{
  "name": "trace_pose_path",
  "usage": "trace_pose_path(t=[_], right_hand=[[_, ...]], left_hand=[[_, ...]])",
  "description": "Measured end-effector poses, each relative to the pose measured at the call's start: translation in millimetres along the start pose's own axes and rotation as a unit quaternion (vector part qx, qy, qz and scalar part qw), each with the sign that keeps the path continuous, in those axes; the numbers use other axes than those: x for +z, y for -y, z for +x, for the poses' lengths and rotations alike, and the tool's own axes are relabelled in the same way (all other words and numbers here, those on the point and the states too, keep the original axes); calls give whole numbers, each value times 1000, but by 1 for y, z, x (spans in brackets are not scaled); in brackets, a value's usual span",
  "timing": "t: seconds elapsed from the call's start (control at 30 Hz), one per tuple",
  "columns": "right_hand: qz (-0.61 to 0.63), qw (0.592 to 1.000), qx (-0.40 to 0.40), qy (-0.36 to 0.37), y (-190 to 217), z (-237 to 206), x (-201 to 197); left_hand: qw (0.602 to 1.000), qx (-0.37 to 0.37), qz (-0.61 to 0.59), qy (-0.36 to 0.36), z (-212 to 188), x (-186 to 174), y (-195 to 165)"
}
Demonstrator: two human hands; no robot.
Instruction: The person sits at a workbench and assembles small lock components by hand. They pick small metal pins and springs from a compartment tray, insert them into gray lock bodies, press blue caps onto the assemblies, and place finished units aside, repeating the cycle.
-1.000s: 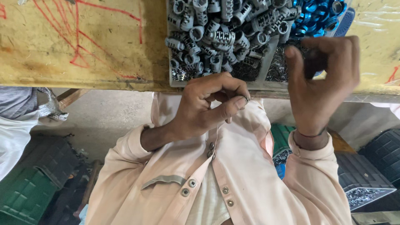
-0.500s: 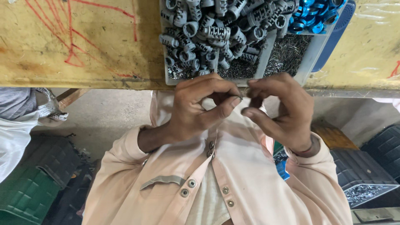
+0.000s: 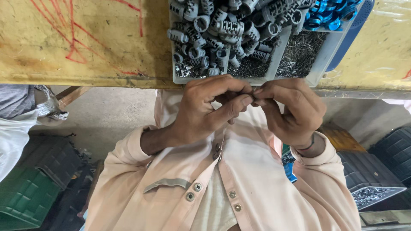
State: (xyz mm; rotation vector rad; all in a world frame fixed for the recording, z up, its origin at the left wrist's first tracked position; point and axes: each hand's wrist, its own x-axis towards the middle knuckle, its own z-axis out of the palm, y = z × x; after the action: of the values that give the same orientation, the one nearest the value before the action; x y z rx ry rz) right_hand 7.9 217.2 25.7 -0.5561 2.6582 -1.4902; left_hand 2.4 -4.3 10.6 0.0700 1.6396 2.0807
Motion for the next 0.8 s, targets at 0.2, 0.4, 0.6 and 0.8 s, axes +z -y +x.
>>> trace_pose_path(t=[0.2,0.4,0.6,0.8], right_hand=[[-93,993,-33,-58,3,-6,18],[-23,998,-12,-51,-3,-11,19],[260,950,172,1,3,-3,3],[102,988,113,-15,10,3,-22]], left_hand=[[1000,-7,-7,-17,-2,3,-2],[998,-45,-37,-9,-3,2,-6],[992,-56,-109,-6,-2,3,-4],[981,-93,-172,19,-4,-1,3]])
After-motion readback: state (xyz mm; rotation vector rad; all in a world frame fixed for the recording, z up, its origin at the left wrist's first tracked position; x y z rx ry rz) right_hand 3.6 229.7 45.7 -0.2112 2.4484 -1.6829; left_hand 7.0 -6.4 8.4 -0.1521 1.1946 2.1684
